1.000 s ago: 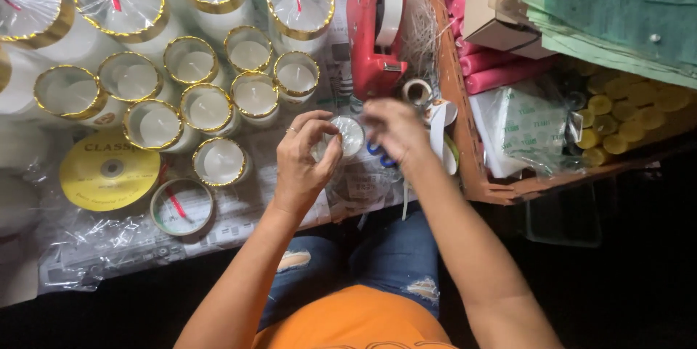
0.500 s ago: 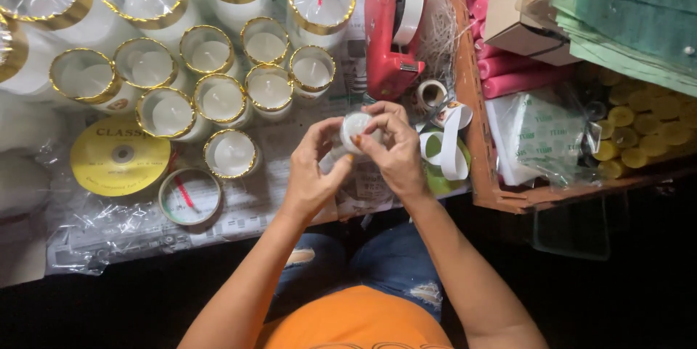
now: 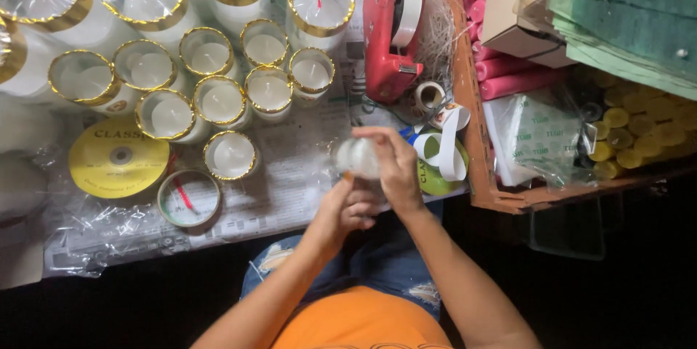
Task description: Wrapping individual candles in plastic film and applying labels.
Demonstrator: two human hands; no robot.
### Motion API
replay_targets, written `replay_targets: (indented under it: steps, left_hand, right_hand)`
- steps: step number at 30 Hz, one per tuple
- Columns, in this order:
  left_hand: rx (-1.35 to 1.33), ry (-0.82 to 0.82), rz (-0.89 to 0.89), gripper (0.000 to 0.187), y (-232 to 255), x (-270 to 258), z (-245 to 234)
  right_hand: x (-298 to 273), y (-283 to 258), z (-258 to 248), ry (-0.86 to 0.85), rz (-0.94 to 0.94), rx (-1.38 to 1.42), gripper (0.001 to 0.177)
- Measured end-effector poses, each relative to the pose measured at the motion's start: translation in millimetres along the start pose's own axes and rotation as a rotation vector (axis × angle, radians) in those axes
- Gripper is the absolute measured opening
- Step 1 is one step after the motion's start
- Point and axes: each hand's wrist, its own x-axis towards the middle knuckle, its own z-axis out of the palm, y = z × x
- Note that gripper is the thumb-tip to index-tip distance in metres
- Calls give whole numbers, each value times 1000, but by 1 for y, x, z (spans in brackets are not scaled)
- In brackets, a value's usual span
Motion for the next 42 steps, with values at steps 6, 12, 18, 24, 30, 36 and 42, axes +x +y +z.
replay_targets:
  steps: [6, 12, 18, 24, 30, 36, 42]
  left_hand:
    - [-264, -66, -197, 47, 35, 0, 22]
    - [589, -19, 381, 81, 75, -5, 3]
    - [1162, 130, 688, 46, 57, 37, -36]
    - [929, 86, 695, 53, 88, 17, -14]
    - [942, 54, 574, 73, 84, 28, -24]
    - [1029, -84, 809, 72, 110, 12, -14]
    - [1088, 109, 818, 97, 95, -27, -22]
  right_hand:
    - [-51, -13, -22, 175, -56, 305, 30]
    - [-15, -30, -31, -109, 12, 16, 107]
    - [18, -41, 7, -250, -330, 110, 18]
    - [18, -57, 19, -148, -21, 259, 29]
    - [23, -51, 24, 57, 158, 549, 30]
    - [91, -57, -61, 296, -174, 254, 10]
    - [175, 113, -140, 440, -247, -536, 14]
